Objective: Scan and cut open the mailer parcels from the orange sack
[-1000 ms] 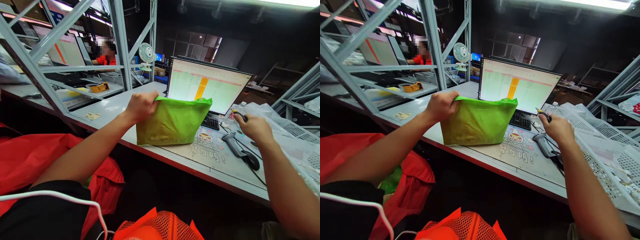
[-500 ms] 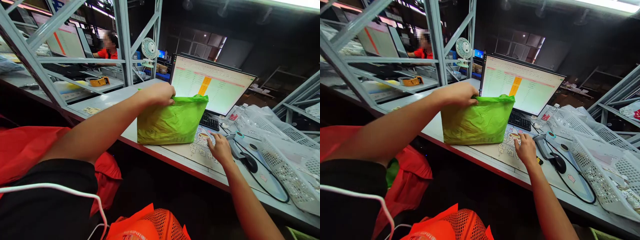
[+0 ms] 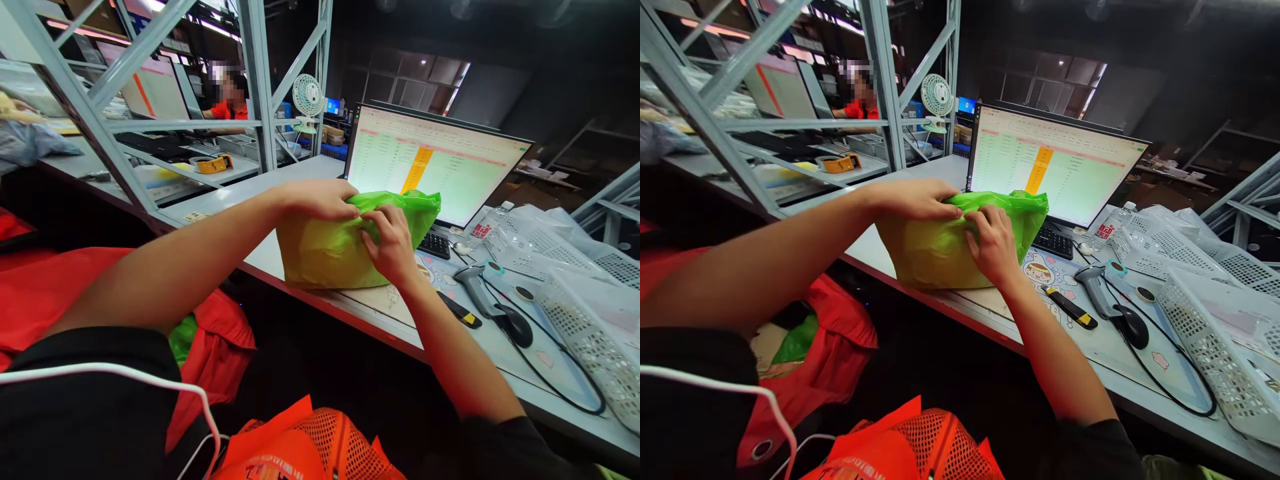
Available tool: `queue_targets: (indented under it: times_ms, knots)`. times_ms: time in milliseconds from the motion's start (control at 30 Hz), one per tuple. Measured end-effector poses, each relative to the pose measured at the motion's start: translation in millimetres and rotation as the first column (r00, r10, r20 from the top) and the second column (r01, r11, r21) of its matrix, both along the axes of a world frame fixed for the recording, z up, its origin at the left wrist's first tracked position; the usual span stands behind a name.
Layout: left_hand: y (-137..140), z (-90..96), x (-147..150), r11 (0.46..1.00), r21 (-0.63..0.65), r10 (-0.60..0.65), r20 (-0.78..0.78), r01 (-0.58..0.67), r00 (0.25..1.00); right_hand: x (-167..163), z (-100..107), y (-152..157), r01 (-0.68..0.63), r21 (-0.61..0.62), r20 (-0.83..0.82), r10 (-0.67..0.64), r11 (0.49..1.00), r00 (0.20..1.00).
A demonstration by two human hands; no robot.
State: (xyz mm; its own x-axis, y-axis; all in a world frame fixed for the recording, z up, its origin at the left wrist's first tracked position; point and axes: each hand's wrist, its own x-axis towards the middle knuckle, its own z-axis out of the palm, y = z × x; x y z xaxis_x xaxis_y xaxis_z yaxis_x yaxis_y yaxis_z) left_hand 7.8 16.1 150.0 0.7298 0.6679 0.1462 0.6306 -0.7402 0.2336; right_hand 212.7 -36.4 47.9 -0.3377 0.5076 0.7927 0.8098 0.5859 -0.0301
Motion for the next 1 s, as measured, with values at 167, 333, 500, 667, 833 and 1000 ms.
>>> queue_targets:
  times_ms: [167,333,500,667,833,1000]
  knots:
    - [-5,-4.5,8,1.0,-0.008,-0.02,0.02,0.02,1.0,3,-5,-5,0.049,0.09,0.007,-0.05,0.995,0.999]
    - [-12,-6.1,15,0.999,0.027,-0.035,-0.018,0.036,0.999,2,-9,-13,0.039,0.095,0.009,-0.04,0.995,0.999]
    - [-14,0.6,12,0.996,-0.01,-0.086,-0.122,0.085,0.989,-1,-15,-20,0.067,0.113,-0.059,-0.06,0.991,0.996]
    - [-16,9.0,10,0.983,-0.132,-0.147,-0.133,0.13,0.98,-3,-26,-27,0.067,0.153,-0.165,-0.042,0.986,0.985]
    - [-23,6.3,12,0.99,-0.121,-0.069,0.017,0.071,0.997,-1,-30,-32,0.095,0.113,-0.183,-0.074,0.989,0.98]
    - [-28,-8.6,14,0.996,-0.073,-0.049,0.084,0.055,0.995,-2,-22,-38,0.066,0.126,-0.084,-0.056,0.99,0.995]
